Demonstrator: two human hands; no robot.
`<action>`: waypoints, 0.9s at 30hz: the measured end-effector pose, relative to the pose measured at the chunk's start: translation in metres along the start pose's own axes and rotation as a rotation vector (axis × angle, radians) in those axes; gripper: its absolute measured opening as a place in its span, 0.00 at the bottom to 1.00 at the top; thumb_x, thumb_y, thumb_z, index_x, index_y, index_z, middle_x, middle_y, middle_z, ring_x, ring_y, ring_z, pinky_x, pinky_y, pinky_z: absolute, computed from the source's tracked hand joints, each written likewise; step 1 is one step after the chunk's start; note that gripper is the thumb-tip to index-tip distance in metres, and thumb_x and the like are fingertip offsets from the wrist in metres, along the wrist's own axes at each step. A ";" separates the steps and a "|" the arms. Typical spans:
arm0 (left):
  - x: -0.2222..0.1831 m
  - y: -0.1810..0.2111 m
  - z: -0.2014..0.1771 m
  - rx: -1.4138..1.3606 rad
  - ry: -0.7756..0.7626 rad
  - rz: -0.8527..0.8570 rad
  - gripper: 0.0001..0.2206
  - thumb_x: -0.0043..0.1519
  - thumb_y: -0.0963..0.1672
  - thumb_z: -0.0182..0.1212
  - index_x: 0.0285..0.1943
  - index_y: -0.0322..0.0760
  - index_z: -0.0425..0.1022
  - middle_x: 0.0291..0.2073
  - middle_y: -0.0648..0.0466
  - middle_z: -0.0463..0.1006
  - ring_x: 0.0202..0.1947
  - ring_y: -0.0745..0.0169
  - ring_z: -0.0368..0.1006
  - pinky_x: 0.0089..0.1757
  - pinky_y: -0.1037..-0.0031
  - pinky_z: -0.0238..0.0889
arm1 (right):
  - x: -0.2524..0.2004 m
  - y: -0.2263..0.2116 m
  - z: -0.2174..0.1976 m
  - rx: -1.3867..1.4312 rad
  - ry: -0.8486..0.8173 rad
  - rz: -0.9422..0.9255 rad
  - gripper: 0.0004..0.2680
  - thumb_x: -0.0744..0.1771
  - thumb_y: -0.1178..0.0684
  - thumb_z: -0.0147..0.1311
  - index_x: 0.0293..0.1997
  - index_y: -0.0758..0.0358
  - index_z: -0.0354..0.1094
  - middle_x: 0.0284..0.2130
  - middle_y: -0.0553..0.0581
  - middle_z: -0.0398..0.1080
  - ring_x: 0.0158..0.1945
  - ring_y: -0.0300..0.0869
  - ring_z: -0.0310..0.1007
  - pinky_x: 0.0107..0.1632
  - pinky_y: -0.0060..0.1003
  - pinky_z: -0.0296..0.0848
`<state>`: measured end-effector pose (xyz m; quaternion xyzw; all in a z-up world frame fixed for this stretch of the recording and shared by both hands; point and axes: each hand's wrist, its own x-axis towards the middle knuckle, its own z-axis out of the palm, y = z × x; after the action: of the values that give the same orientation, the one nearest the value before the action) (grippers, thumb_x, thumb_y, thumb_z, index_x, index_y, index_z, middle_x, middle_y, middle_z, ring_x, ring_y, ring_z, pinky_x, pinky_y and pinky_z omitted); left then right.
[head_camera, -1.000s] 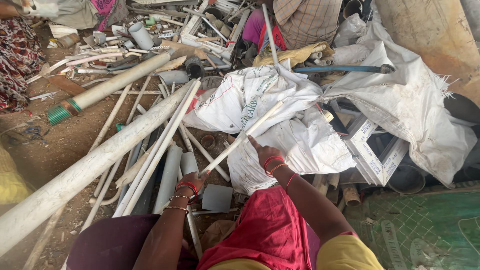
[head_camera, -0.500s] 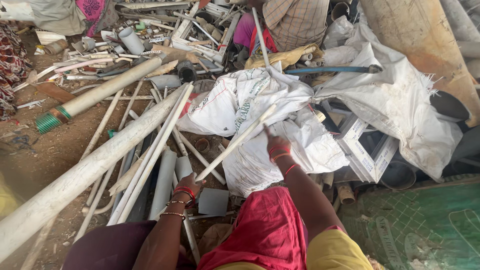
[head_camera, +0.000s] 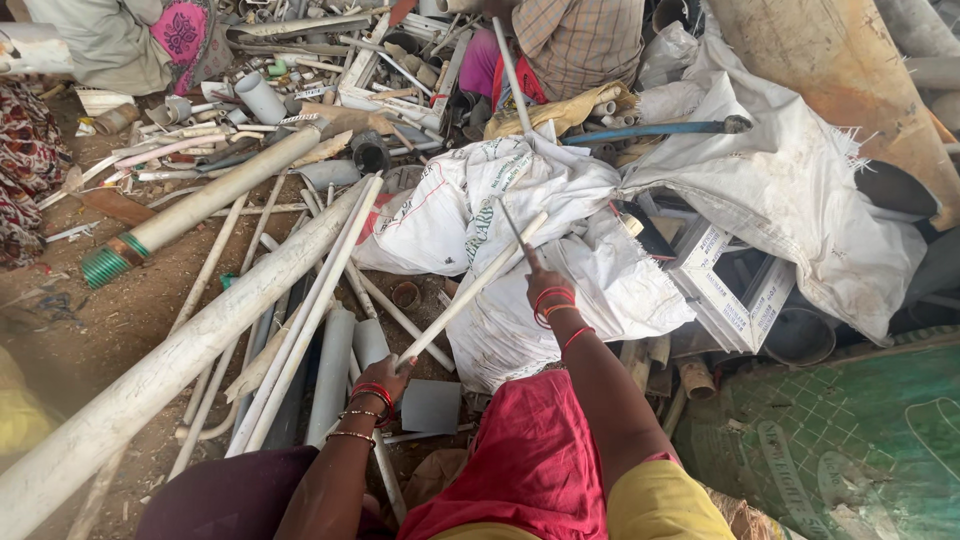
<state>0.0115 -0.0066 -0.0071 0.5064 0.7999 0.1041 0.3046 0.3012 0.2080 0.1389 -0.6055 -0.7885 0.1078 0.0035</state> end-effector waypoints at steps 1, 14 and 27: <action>0.000 -0.004 0.000 0.024 -0.030 -0.006 0.36 0.63 0.65 0.39 0.58 0.37 0.75 0.40 0.42 0.83 0.44 0.44 0.80 0.47 0.55 0.72 | 0.008 0.005 -0.001 0.075 0.018 0.041 0.25 0.72 0.46 0.40 0.80 0.31 0.33 0.44 0.69 0.77 0.50 0.60 0.78 0.54 0.55 0.73; 0.013 -0.017 0.000 -0.032 -0.055 -0.174 0.47 0.61 0.70 0.29 0.39 0.31 0.84 0.30 0.42 0.82 0.34 0.46 0.81 0.40 0.56 0.73 | 0.021 -0.003 -0.001 0.208 -0.013 0.099 0.24 0.72 0.45 0.39 0.80 0.33 0.35 0.48 0.70 0.75 0.54 0.62 0.76 0.57 0.56 0.71; 0.011 -0.016 0.004 0.030 -0.021 -0.161 0.40 0.62 0.68 0.36 0.48 0.37 0.83 0.36 0.43 0.84 0.39 0.46 0.82 0.43 0.55 0.74 | 0.020 -0.007 0.025 0.180 -0.067 -0.001 0.25 0.71 0.45 0.43 0.79 0.33 0.35 0.49 0.72 0.74 0.54 0.63 0.74 0.57 0.56 0.70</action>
<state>-0.0012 -0.0044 -0.0220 0.4461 0.8362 0.0619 0.3129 0.2857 0.2217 0.1133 -0.5986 -0.7755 0.1983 0.0314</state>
